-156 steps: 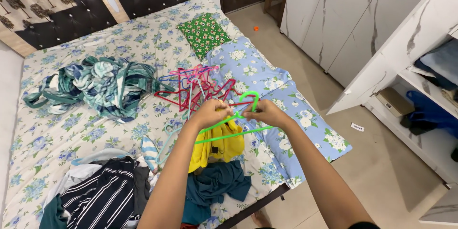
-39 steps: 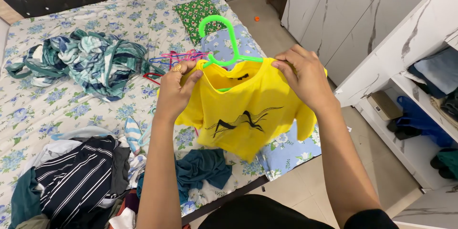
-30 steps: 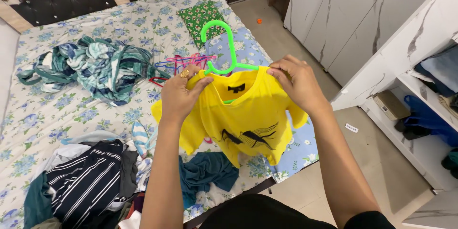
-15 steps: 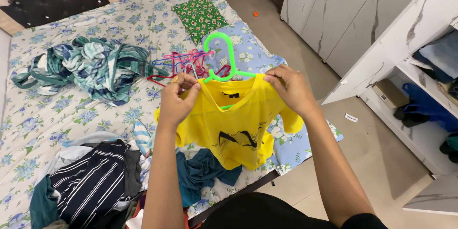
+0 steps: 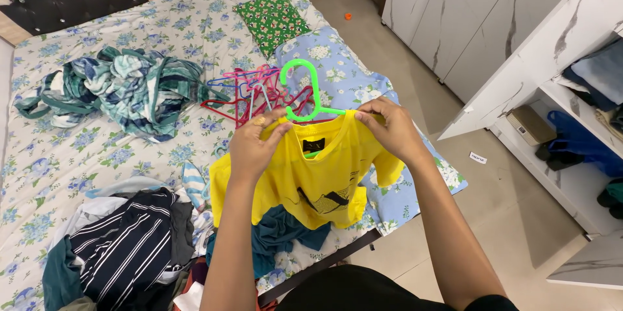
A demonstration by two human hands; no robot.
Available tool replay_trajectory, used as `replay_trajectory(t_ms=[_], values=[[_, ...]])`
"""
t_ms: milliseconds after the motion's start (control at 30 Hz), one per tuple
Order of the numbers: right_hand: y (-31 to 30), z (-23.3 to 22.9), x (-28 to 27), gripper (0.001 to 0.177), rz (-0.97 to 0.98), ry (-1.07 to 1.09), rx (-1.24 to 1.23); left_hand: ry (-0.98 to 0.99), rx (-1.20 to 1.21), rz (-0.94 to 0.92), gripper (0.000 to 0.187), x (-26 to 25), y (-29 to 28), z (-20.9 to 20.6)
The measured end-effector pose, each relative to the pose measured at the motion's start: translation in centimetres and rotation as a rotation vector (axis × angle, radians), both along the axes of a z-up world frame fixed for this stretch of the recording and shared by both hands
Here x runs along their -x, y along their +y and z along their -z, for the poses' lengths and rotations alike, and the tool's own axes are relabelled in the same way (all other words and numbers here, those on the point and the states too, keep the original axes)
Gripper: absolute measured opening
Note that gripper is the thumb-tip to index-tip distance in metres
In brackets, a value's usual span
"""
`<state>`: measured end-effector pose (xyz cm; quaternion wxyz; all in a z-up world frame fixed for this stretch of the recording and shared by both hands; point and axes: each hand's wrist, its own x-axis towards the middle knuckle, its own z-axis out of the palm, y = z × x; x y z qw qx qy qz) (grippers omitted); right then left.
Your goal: The person picks up a red shirt and a yellow shirt from a bed, places each on a green hanger, and hangs them on a rod inside a closet, then repeats the process with a blue shirt.
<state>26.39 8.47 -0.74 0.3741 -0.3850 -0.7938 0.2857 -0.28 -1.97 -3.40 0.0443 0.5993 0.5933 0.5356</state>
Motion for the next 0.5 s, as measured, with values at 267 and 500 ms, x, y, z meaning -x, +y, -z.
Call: replay_trajectory(t_ms=[267, 500], values=[[-2.0, 1.8, 4.4, 0.009, -0.061, 0.211, -0.046, -0.007, 0.171, 0.132, 0.035, -1.2, 1.2, 1.0], [-3.1, 4.6, 8.3, 0.022, -0.042, 0.171, -0.173, -0.089, 0.156, 0.183, 0.017, -1.5, 1.7, 1.9]])
